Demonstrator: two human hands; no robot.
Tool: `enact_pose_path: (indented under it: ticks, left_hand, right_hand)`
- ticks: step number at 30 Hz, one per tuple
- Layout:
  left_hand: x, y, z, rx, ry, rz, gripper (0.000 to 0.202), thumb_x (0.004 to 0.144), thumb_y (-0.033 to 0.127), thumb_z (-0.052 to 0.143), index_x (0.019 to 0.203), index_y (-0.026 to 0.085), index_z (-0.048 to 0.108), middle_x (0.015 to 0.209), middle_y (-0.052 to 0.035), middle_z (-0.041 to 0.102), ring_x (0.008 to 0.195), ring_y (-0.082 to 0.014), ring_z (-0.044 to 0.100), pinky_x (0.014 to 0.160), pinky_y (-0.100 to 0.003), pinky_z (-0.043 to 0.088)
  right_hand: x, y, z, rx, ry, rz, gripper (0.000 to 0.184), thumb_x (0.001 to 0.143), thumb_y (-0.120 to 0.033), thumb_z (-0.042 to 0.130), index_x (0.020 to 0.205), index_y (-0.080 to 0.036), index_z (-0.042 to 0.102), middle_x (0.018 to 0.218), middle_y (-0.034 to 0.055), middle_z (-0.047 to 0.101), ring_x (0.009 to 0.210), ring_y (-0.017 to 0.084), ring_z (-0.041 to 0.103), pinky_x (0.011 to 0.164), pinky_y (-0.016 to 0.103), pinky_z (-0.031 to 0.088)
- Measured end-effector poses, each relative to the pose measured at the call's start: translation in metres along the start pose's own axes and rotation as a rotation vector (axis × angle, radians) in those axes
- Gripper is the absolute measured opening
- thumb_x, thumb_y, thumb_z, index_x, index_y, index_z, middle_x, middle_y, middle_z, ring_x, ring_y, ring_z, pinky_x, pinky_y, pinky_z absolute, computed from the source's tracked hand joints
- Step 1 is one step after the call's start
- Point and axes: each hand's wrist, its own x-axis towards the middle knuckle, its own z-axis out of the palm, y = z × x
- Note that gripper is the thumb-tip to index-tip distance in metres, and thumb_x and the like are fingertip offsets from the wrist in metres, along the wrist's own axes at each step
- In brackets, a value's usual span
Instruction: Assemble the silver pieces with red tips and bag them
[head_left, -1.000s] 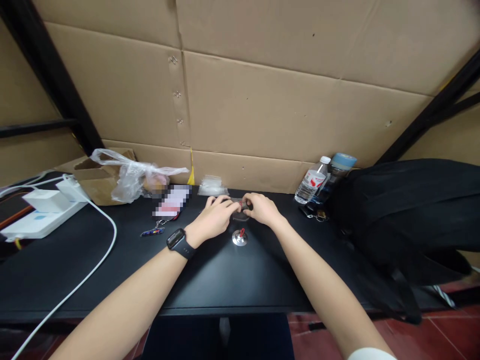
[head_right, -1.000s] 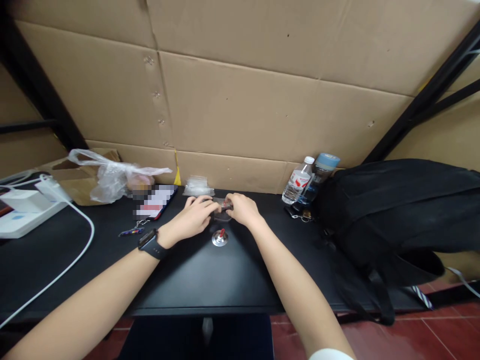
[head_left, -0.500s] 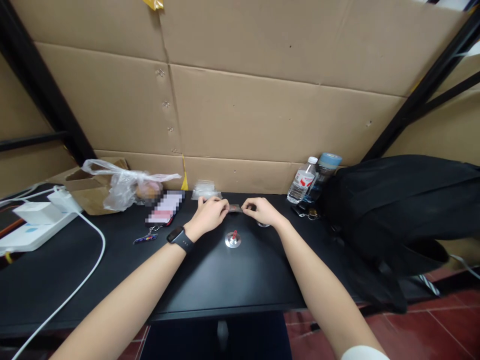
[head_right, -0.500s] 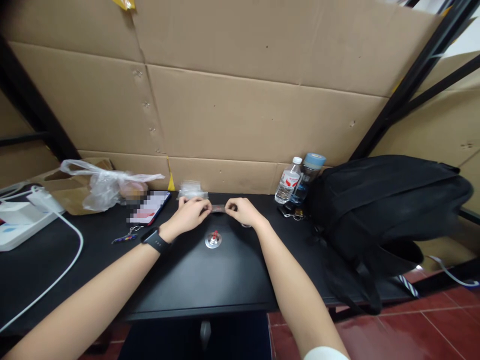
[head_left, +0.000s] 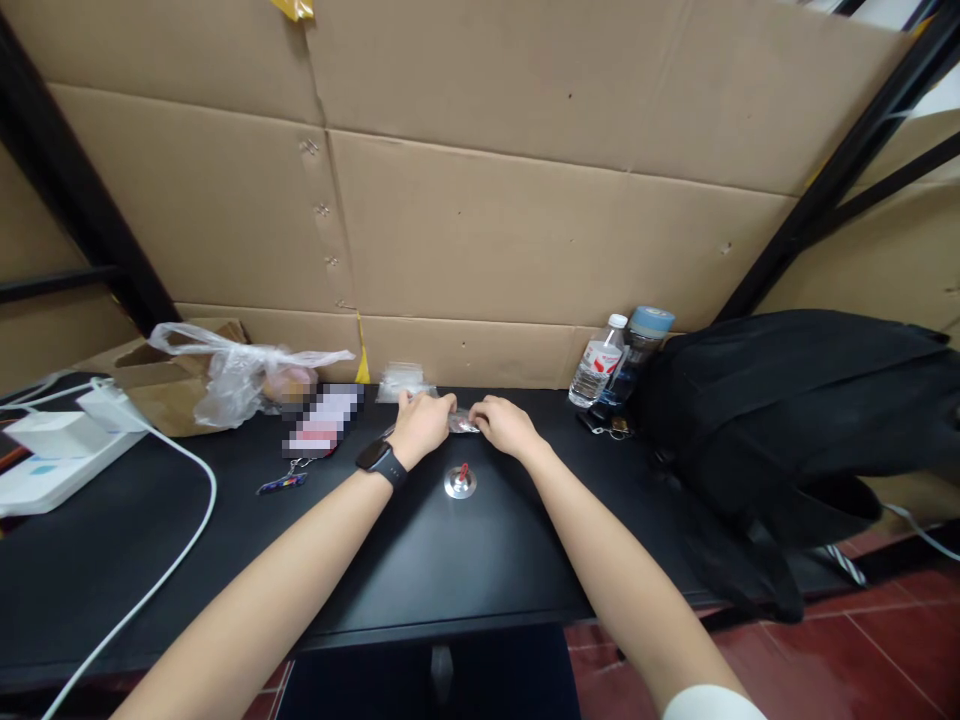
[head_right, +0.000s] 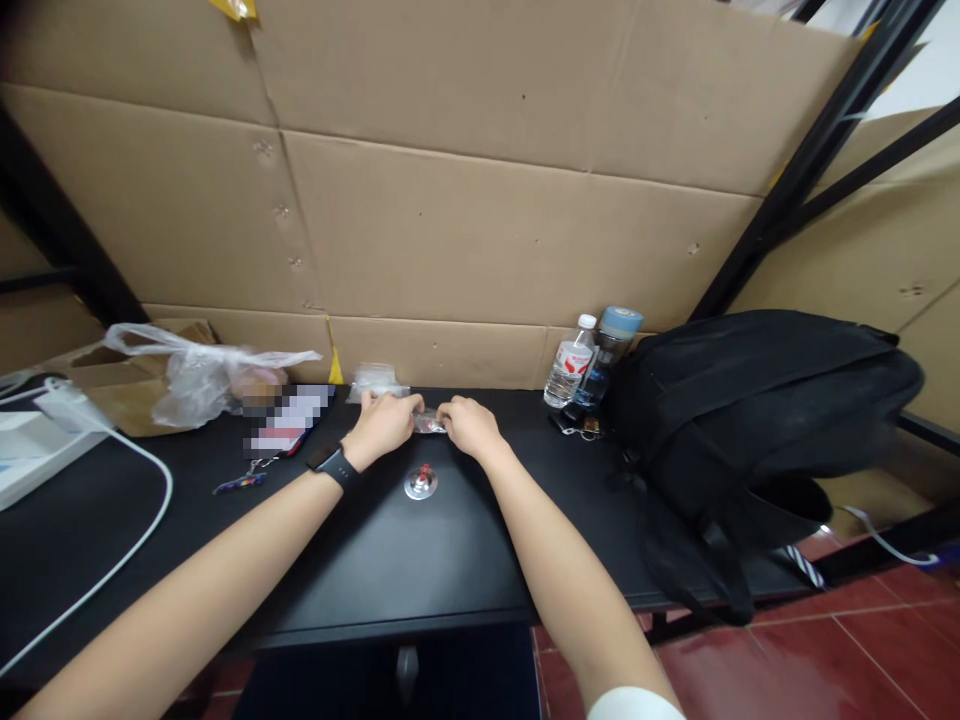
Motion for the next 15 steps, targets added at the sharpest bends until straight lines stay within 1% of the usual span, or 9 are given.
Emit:
enact_pose_path:
  ticks: [1,3,5,6,8,11,13,15]
  left_hand:
    - [0.000,0.000,0.001,0.013,0.005,0.012,0.028,0.088,0.015,0.050,0.108,0.024,0.068,0.088,-0.0110,0.074,0.099,-0.0313,0.065,0.096,-0.054,0.030]
    - [0.000,-0.002,0.002,0.037,0.020,0.028,0.027,0.091,0.018,0.049,0.100,0.023,0.074,0.094,-0.0130,0.074,0.103,-0.0326,0.062,0.098,-0.056,0.030]
    - [0.000,-0.006,0.004,0.057,0.027,0.057,0.030,0.092,0.020,0.048,0.097,0.024,0.077,0.105,-0.0144,0.072,0.110,-0.0348,0.058,0.097,-0.058,0.031]
    - [0.000,-0.009,0.005,0.064,0.024,0.076,0.032,0.093,0.020,0.047,0.098,0.024,0.078,0.111,-0.0145,0.070,0.114,-0.0359,0.055,0.097,-0.059,0.032]
    - [0.001,-0.013,0.007,0.065,-0.001,0.112,0.035,0.093,0.020,0.047,0.105,0.027,0.079,0.120,-0.0134,0.067,0.123,-0.0372,0.049,0.098,-0.059,0.033]
    - [0.004,-0.018,0.007,0.066,-0.055,0.153,0.034,0.088,0.022,0.054,0.113,0.029,0.077,0.127,-0.0118,0.065,0.129,-0.0381,0.044,0.102,-0.060,0.033]
    - [0.007,-0.018,0.006,0.084,-0.041,0.179,0.031,0.086,0.021,0.056,0.109,0.026,0.077,0.128,-0.0123,0.065,0.129,-0.0378,0.044,0.103,-0.060,0.032]
    - [0.010,-0.017,0.003,0.094,-0.005,0.190,0.028,0.090,0.018,0.053,0.101,0.023,0.078,0.126,-0.0134,0.066,0.129,-0.0364,0.045,0.103,-0.059,0.032]
  right_hand:
    - [-0.001,0.000,0.000,-0.051,-0.006,-0.032,0.024,0.092,-0.018,0.055,0.103,-0.028,0.074,0.112,0.0050,0.069,0.102,0.020,0.062,0.083,0.028,0.045]
    - [-0.001,-0.001,0.002,-0.111,-0.013,-0.089,0.021,0.088,-0.024,0.064,0.105,-0.026,0.076,0.124,0.0074,0.063,0.113,0.024,0.055,0.091,0.033,0.044]
    - [0.000,-0.001,0.003,-0.139,-0.025,-0.102,0.027,0.082,-0.033,0.074,0.107,-0.024,0.075,0.133,0.0091,0.058,0.120,0.028,0.050,0.096,0.039,0.043]
    - [0.001,-0.002,0.004,-0.146,-0.032,-0.098,0.029,0.081,-0.036,0.076,0.108,-0.023,0.075,0.134,0.0098,0.058,0.121,0.029,0.049,0.096,0.041,0.042]
    - [0.004,-0.003,0.006,-0.157,-0.043,-0.083,0.025,0.086,-0.036,0.073,0.107,-0.021,0.074,0.130,0.0106,0.060,0.119,0.029,0.050,0.095,0.042,0.041]
    - [0.007,-0.005,0.006,-0.162,-0.053,-0.057,0.018,0.094,-0.029,0.065,0.107,-0.020,0.073,0.121,0.0111,0.065,0.115,0.027,0.053,0.092,0.040,0.040]
    - [0.009,-0.004,0.004,-0.140,-0.054,-0.042,0.019,0.098,-0.029,0.060,0.108,-0.021,0.073,0.119,0.0113,0.068,0.113,0.026,0.056,0.091,0.038,0.039]
    - [0.010,-0.002,0.003,-0.098,-0.055,-0.025,0.022,0.102,-0.030,0.054,0.111,-0.022,0.073,0.117,0.0103,0.071,0.110,0.025,0.060,0.091,0.037,0.039]
